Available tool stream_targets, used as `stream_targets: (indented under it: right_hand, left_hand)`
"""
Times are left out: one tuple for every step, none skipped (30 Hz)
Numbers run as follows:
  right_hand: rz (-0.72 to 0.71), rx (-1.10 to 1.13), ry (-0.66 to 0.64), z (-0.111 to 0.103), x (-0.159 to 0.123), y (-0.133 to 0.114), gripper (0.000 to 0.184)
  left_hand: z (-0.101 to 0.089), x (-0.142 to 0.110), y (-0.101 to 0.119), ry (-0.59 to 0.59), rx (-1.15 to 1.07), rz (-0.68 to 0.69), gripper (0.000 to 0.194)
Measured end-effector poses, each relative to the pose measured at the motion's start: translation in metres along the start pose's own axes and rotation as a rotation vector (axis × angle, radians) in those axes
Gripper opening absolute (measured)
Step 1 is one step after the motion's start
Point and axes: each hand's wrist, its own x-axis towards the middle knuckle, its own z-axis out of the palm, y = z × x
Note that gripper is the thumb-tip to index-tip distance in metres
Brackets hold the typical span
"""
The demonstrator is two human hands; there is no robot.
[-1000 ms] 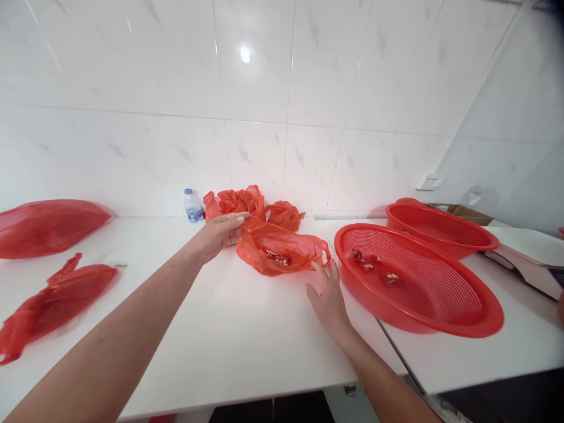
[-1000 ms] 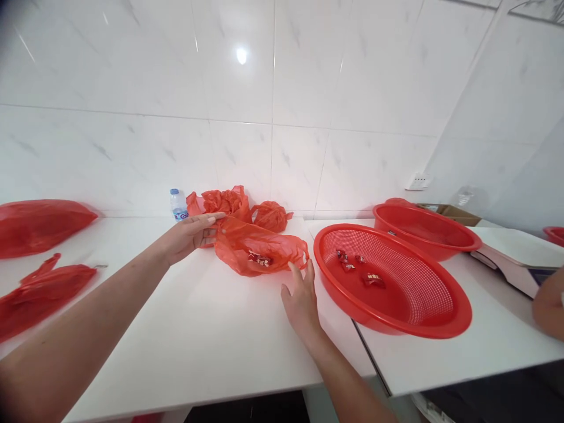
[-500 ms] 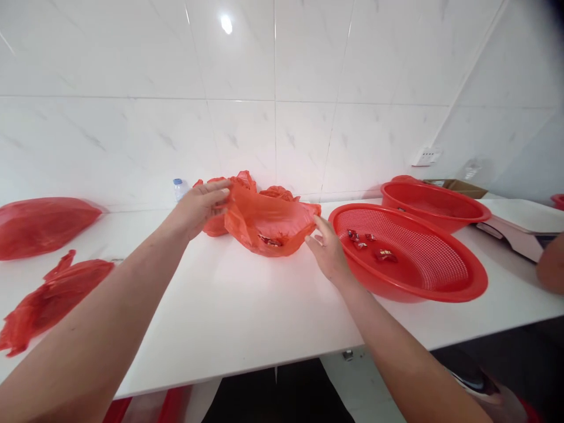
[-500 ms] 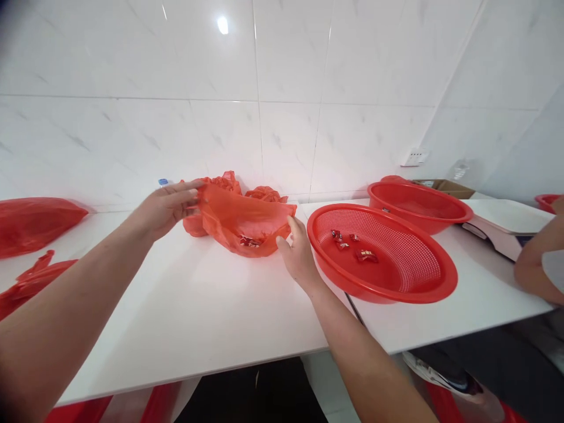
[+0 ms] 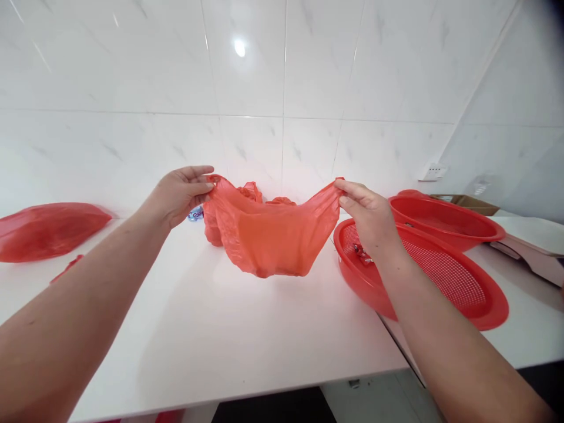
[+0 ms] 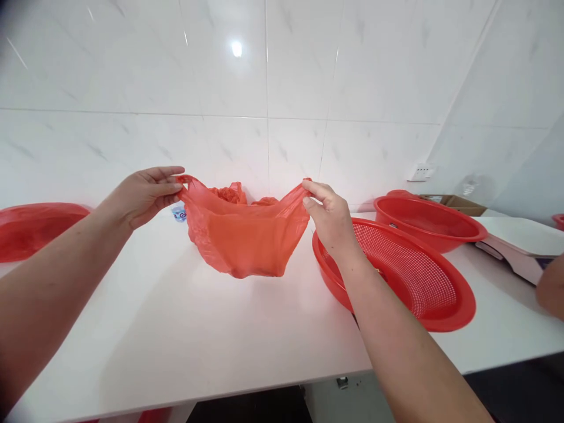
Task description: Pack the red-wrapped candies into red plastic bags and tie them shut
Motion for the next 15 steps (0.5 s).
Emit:
stream_targets:
  right_hand:
    - [-0.019,-0.016,-0.021,0.000,0.004,-0.005,0.033]
    - [-0.033,-0.037,-0.049,0.001,0.009,-0.010,0.032]
    - [-0.040,-0.064,-0.078,0.002,0.013,-0.013,0.031]
    - [-0.040,-0.093,-0.108,0.004,0.016,-0.016,0.031]
    - [-0.034,-0.121,-0.137,0.005,0.019,-0.018,0.031]
    - [-0.029,-0.150,-0.159,0.006,0.019,-0.019,0.032]
    - [-0.029,-0.179,-0.171,0.008,0.017,-0.018,0.035]
    - [-0.036,-0.209,-0.166,0.009,0.011,-0.016,0.040]
    - [-0.049,-0.238,-0.147,0.010,0.000,-0.013,0.046]
    - [-0.062,-0.266,-0.121,0.011,-0.014,-0.009,0.052]
    - [-0.067,-0.288,-0.087,0.013,-0.031,-0.003,0.057]
    - [-0.054,-0.302,-0.068,0.015,-0.051,0.004,0.061]
    - [-0.021,-0.300,-0.067,0.017,-0.072,0.013,0.067]
    - [0.032,-0.288,-0.083,0.020,-0.093,0.022,0.074]
    - [0.112,-0.281,-0.111,0.024,-0.111,0.032,0.083]
  left_hand:
    - [-0.001,0.001,-0.004,-0.004,0.015,-0.008,0.035]
    - [-0.002,0.001,-0.009,-0.004,0.024,-0.009,0.034]
    - [-0.002,0.002,-0.014,-0.003,0.036,-0.011,0.033]
    - [-0.003,0.002,-0.019,0.000,0.051,-0.012,0.033]
    - [-0.003,0.002,-0.023,-0.003,0.072,-0.014,0.034]
    - [-0.004,0.000,-0.027,-0.014,0.099,-0.013,0.037]
    - [-0.005,-0.003,-0.030,-0.033,0.130,-0.003,0.042]
    - [-0.008,-0.007,-0.033,-0.057,0.168,0.013,0.049]
    - [-0.011,-0.014,-0.035,-0.086,0.209,0.029,0.057]
    - [-0.016,-0.021,-0.037,-0.112,0.248,0.043,0.065]
    - [-0.022,-0.029,-0.040,-0.134,0.281,0.047,0.074]
    - [-0.029,-0.037,-0.044,-0.152,0.301,0.041,0.081]
    - [-0.036,-0.045,-0.049,-0.168,0.304,0.022,0.087]
    - [-0.043,-0.052,-0.056,-0.196,0.296,-0.014,0.090]
    - [-0.050,-0.057,-0.065,-0.232,0.284,-0.068,0.091]
